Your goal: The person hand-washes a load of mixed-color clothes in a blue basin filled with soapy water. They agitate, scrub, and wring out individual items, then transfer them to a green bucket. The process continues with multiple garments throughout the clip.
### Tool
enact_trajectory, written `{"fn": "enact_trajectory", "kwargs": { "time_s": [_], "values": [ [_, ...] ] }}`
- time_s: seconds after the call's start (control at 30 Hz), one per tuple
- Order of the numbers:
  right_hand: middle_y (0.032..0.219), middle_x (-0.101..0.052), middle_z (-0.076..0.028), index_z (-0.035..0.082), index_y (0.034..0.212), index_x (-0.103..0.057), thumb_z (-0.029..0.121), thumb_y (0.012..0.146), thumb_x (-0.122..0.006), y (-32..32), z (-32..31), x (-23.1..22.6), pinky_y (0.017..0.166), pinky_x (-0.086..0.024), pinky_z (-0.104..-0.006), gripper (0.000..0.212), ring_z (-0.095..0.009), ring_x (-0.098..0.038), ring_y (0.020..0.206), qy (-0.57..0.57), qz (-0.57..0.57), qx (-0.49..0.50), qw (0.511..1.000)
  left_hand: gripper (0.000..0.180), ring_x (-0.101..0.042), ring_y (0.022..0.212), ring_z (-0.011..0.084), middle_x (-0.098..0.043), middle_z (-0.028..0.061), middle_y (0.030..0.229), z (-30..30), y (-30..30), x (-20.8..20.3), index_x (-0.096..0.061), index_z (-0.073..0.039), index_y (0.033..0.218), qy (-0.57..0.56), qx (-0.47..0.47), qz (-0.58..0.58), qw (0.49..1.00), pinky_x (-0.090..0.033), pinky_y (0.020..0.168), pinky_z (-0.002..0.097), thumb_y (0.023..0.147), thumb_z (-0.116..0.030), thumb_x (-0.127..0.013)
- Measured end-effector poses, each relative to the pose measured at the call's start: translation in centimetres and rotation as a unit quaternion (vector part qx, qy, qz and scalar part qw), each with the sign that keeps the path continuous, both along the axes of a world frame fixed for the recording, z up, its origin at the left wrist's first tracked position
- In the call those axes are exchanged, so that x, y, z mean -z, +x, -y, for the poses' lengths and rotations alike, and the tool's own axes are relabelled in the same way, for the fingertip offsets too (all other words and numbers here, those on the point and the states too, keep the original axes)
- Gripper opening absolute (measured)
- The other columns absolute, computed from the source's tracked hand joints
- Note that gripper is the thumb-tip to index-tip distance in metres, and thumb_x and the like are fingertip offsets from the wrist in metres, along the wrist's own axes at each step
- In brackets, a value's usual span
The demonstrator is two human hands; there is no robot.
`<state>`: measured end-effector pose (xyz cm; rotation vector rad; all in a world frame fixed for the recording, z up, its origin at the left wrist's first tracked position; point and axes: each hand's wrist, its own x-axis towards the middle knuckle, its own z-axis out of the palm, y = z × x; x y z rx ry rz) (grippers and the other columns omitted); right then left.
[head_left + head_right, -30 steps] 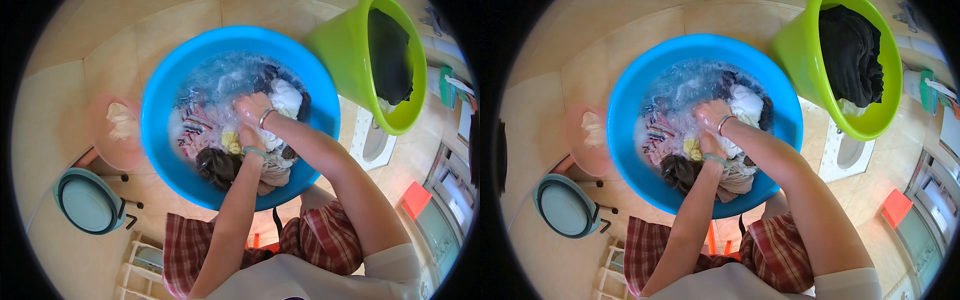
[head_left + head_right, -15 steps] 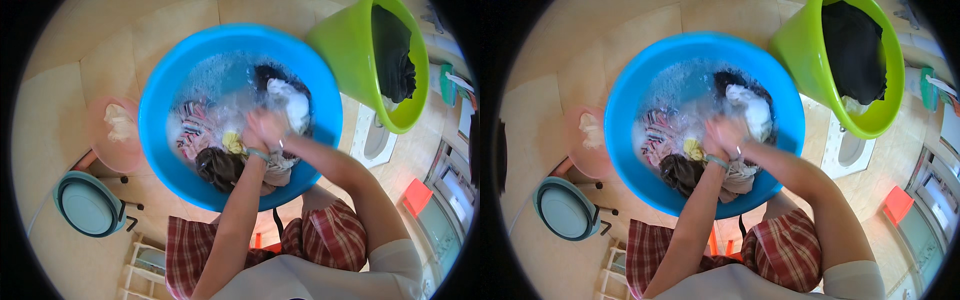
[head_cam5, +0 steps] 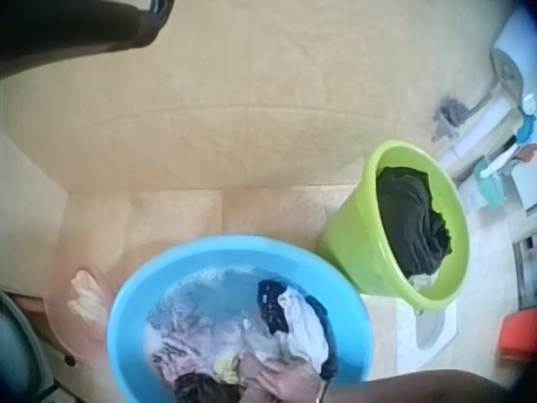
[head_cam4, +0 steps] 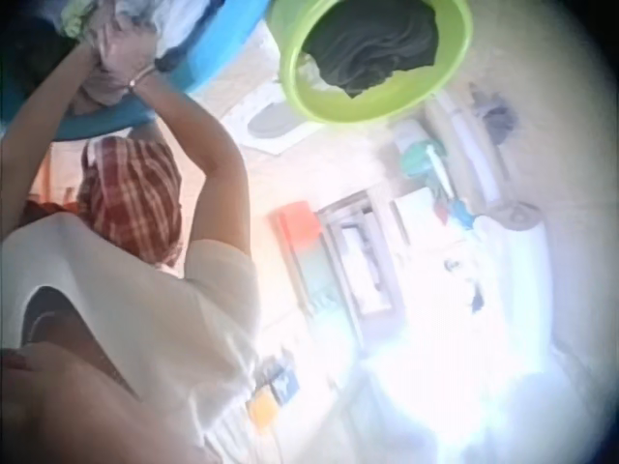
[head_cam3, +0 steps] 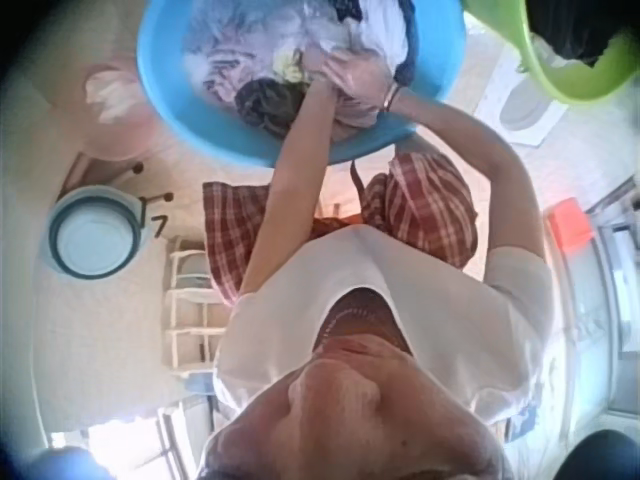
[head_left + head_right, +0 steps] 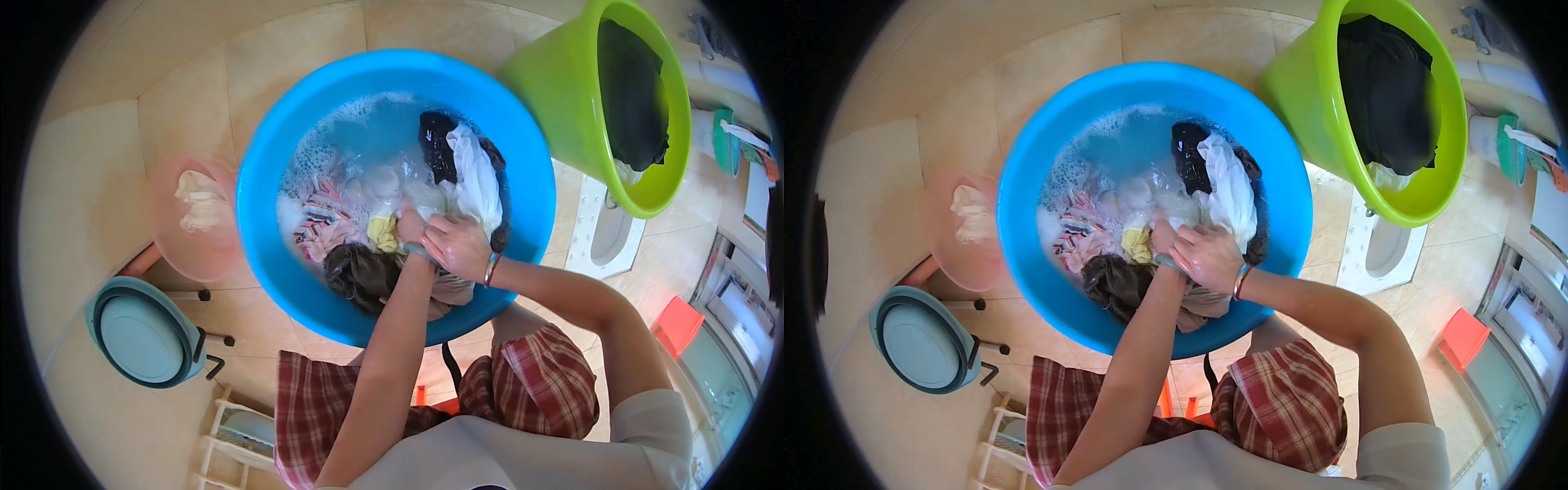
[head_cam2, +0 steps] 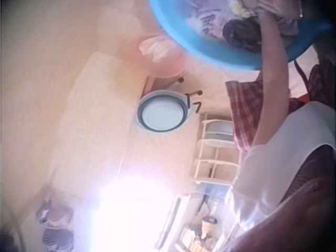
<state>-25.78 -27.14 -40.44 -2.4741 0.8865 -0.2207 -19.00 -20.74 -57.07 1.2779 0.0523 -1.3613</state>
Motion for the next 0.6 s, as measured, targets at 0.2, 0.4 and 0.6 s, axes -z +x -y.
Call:
{"fn": "enact_trajectory", "kwargs": {
  "time_s": [0.2,0.4,0.6],
  "values": [
    [0.095,-0.07,-0.012,0.007,0.087,-0.067,0.027,0.091,-0.055,4.7,7.6,4.2,0.057,-0.054,-0.0412,0.024,-0.028,-0.07,0.074,0.173,-0.291,0.033,0.94,0.042,-0.057,0.108,0.0241,-0.061,0.0083,0.119,3.6,0.2,-8.0,-0.057,-0.003,0.122,0.245,-0.106,-0.133,0.955,-0.047,0.092,0.0385,0.096,-0.035,-0.048],
    [0.098,-0.071,-0.014,0.005,0.108,-0.064,0.024,0.09,-0.053,5.8,8.7,6.5,0.061,-0.056,-0.0406,0.029,-0.029,-0.071,0.081,0.021,-0.197,-0.039,0.979,0.043,-0.055,0.115,0.0225,-0.058,0.0078,0.127,3.6,0.6,-6.0,-0.052,-0.005,0.129,0.169,-0.136,-0.162,0.963,-0.046,0.097,0.0375,0.101,-0.035,-0.039],
    [0.073,-0.052,-0.001,0.011,0.083,-0.066,0.029,0.085,-0.064,0.7,1.0,2.2,0.052,-0.048,-0.0345,0.018,-0.018,-0.06,0.061,-0.105,0.035,-0.024,0.994,0.038,-0.056,0.111,0.0239,-0.059,0.0104,0.122,0.2,1.2,0.2,-0.054,-0.007,0.122,-0.148,0.022,-0.112,0.982,-0.046,0.095,0.0366,0.098,-0.036,-0.044]
  ]
}}
